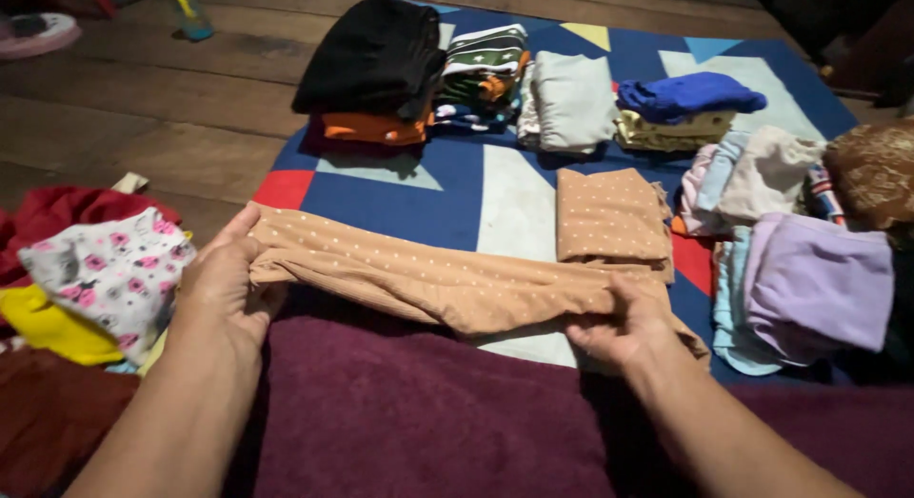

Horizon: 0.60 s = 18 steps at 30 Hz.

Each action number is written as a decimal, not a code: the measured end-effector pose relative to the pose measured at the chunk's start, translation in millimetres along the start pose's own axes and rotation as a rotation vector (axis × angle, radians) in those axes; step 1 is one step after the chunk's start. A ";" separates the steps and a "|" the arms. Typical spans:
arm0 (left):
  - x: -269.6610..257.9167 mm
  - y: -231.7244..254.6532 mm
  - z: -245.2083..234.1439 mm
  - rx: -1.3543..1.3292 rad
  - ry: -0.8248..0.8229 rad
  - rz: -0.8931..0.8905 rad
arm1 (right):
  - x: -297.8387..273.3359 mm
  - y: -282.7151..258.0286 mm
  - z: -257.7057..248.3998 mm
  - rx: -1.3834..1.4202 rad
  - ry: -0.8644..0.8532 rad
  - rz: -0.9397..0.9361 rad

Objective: The person folds several pieces of clothing, including pink shorts, an orange shirt, black pants, and patterned tops, placing each folded item into a neat stack on a patterned mat. The person also briefly handles a tote bag and removes clothes from it.

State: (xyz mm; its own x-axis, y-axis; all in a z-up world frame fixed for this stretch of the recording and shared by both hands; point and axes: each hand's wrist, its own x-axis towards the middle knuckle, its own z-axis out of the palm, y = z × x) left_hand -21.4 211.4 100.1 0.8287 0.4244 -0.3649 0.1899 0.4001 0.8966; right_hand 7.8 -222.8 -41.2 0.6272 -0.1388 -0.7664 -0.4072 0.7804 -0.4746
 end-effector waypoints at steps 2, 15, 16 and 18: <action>1.0 1.5 -9.4 -0.040 0.007 0.005 | 4.0 -7.9 -7.9 0.150 -0.043 0.040; 25.8 -8.7 12.3 0.390 -0.186 0.083 | -29.3 -108.6 -26.8 0.008 -0.274 -0.462; 29.7 -16.5 14.5 0.555 -0.147 0.075 | -24.7 -102.1 -30.8 -0.050 -0.168 -0.394; 37.9 -31.2 16.6 0.704 -0.254 0.022 | -14.8 -89.9 -38.9 -0.106 -0.031 -0.289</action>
State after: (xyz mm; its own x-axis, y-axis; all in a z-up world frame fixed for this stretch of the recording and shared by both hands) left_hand 12.8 201.5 62.4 0.9162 0.1915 -0.3520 0.3929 -0.2571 0.8829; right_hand 9.3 -314.6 -4.0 0.7462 -0.3256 -0.5806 -0.2752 0.6433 -0.7144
